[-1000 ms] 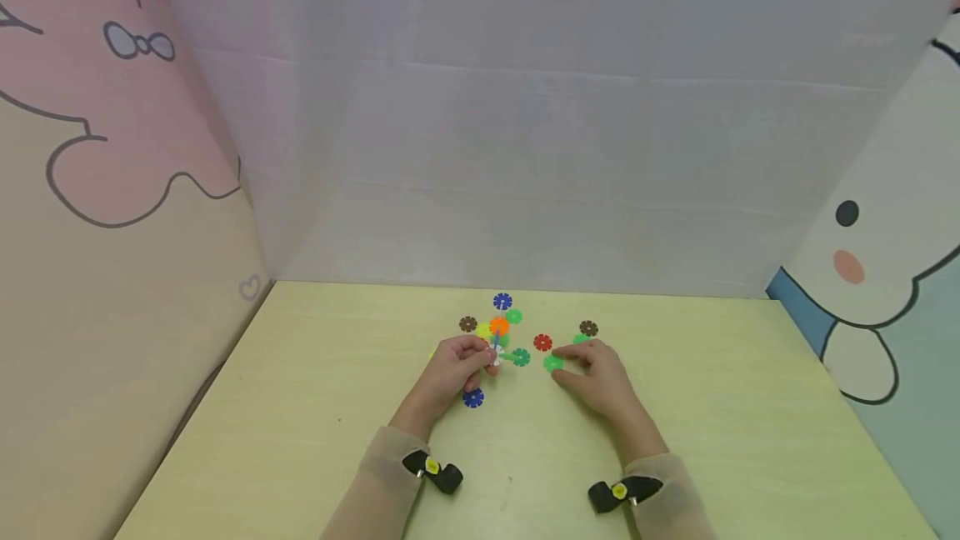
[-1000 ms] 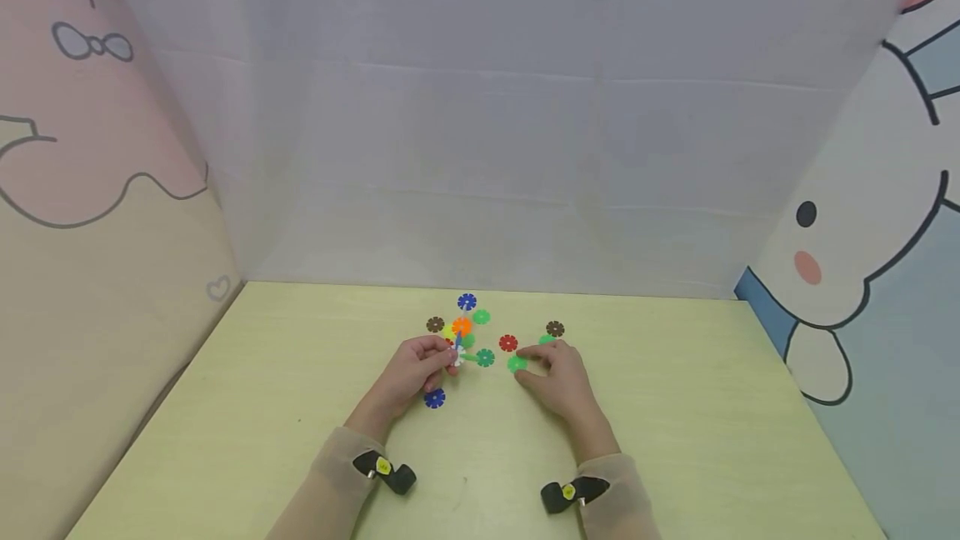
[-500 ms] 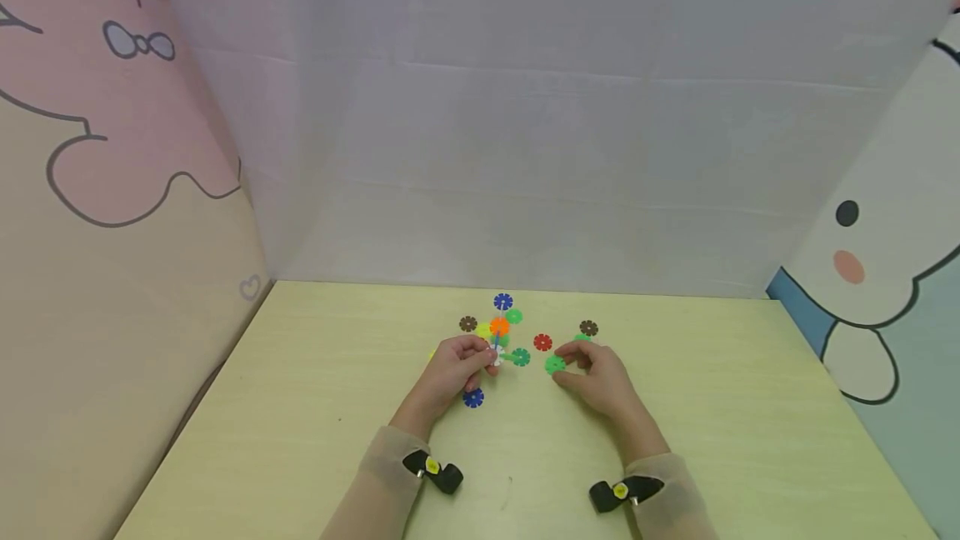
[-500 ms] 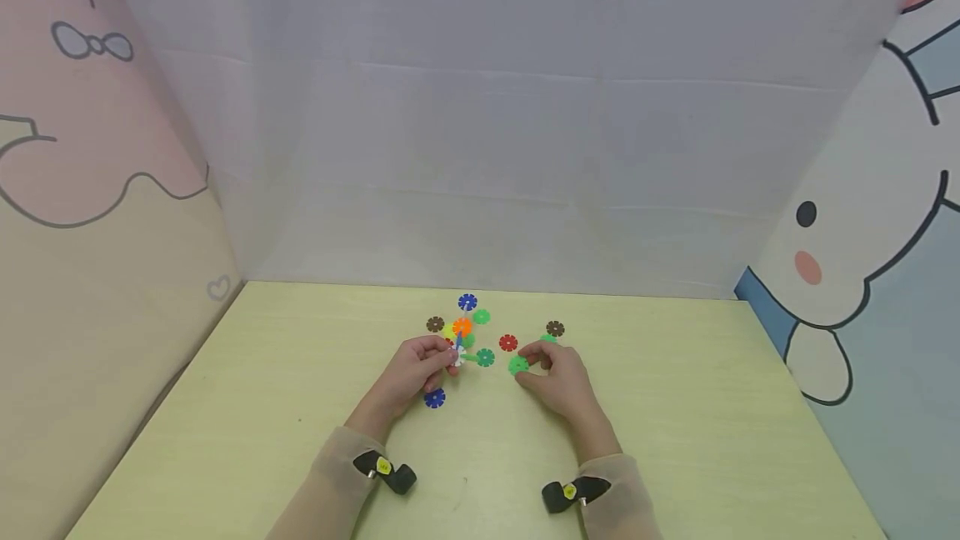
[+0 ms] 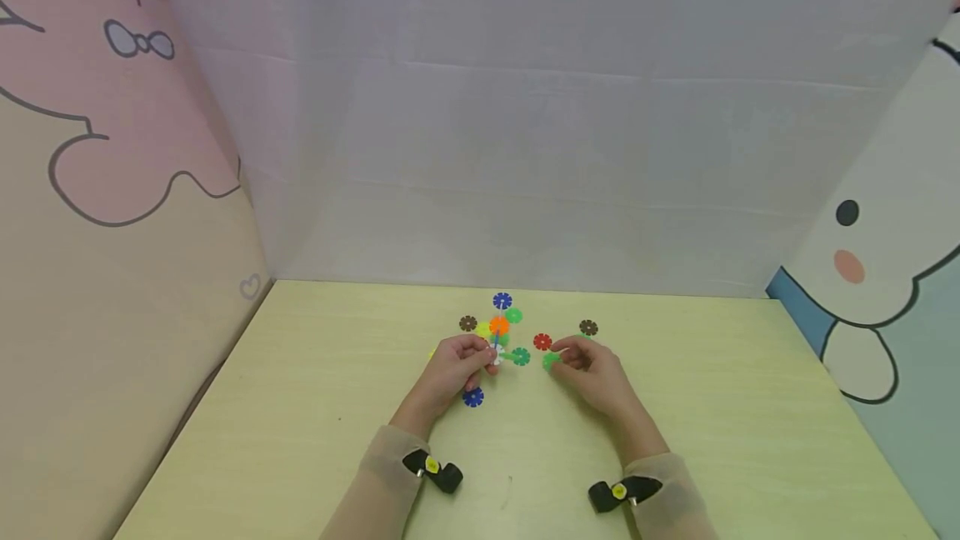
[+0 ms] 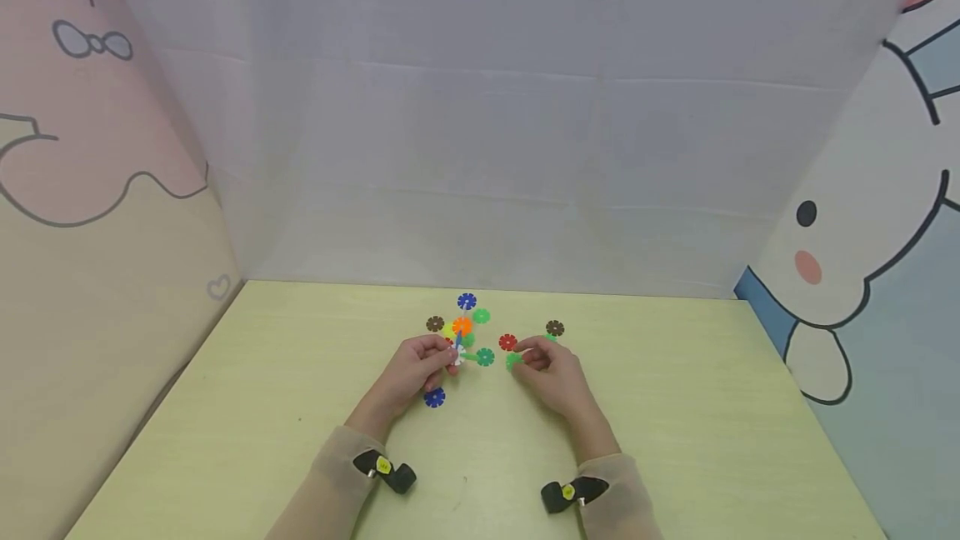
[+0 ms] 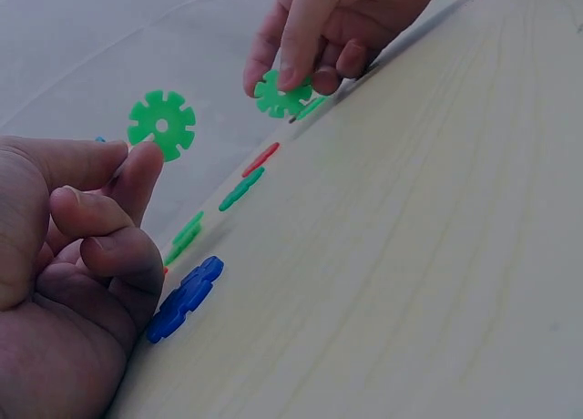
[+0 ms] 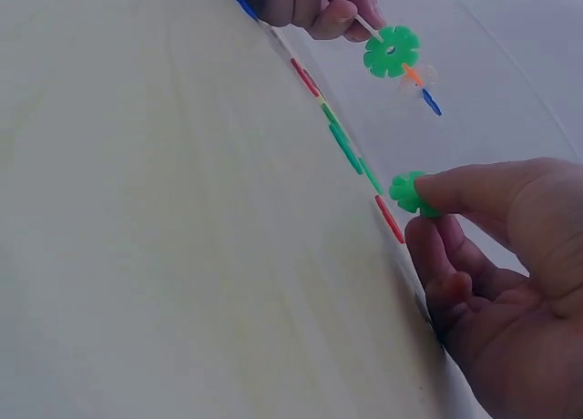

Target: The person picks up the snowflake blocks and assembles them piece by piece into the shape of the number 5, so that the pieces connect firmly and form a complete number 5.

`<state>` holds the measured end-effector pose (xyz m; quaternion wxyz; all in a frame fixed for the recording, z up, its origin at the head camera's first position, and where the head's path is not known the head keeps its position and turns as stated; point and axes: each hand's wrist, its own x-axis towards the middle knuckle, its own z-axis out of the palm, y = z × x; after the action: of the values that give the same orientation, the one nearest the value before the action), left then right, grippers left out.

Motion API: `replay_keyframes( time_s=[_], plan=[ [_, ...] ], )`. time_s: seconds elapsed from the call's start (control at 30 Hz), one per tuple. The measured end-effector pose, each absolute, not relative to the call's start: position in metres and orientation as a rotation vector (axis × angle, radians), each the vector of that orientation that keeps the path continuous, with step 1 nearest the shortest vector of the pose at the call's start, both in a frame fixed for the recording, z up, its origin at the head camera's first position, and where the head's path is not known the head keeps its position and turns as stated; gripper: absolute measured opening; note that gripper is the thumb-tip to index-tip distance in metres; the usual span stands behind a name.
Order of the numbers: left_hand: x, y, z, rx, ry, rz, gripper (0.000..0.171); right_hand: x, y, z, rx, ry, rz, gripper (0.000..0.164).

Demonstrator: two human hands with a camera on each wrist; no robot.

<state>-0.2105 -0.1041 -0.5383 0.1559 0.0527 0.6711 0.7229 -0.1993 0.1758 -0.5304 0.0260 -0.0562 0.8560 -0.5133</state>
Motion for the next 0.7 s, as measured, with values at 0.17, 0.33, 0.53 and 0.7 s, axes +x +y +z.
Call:
replay_keyframes(
  time_s=[0.17, 0.33, 0.53, 0.7],
  plan=[
    [-0.211, -0.104, -0.539, 0.161, 1.931, 2.061, 0.011, -0.196, 0.172, -0.524, -0.161, 2.507, -1.725, 0.023],
    [-0.211, -0.104, -0.539, 0.167, 1.941, 2.061, 0.012, -0.194, 0.17, -0.52, -0.154, 2.398, -1.831, 0.025],
    [-0.211, -0.104, -0.539, 0.159, 1.942, 2.066, 0.013, -0.196, 0.167, -0.523, -0.133, 2.287, -1.93, 0.026],
    [-0.211, -0.103, -0.539, 0.149, 1.93, 2.077, 0.012, -0.196, 0.161, -0.524, -0.096, 2.135, -2.039, 0.036]
  ],
)
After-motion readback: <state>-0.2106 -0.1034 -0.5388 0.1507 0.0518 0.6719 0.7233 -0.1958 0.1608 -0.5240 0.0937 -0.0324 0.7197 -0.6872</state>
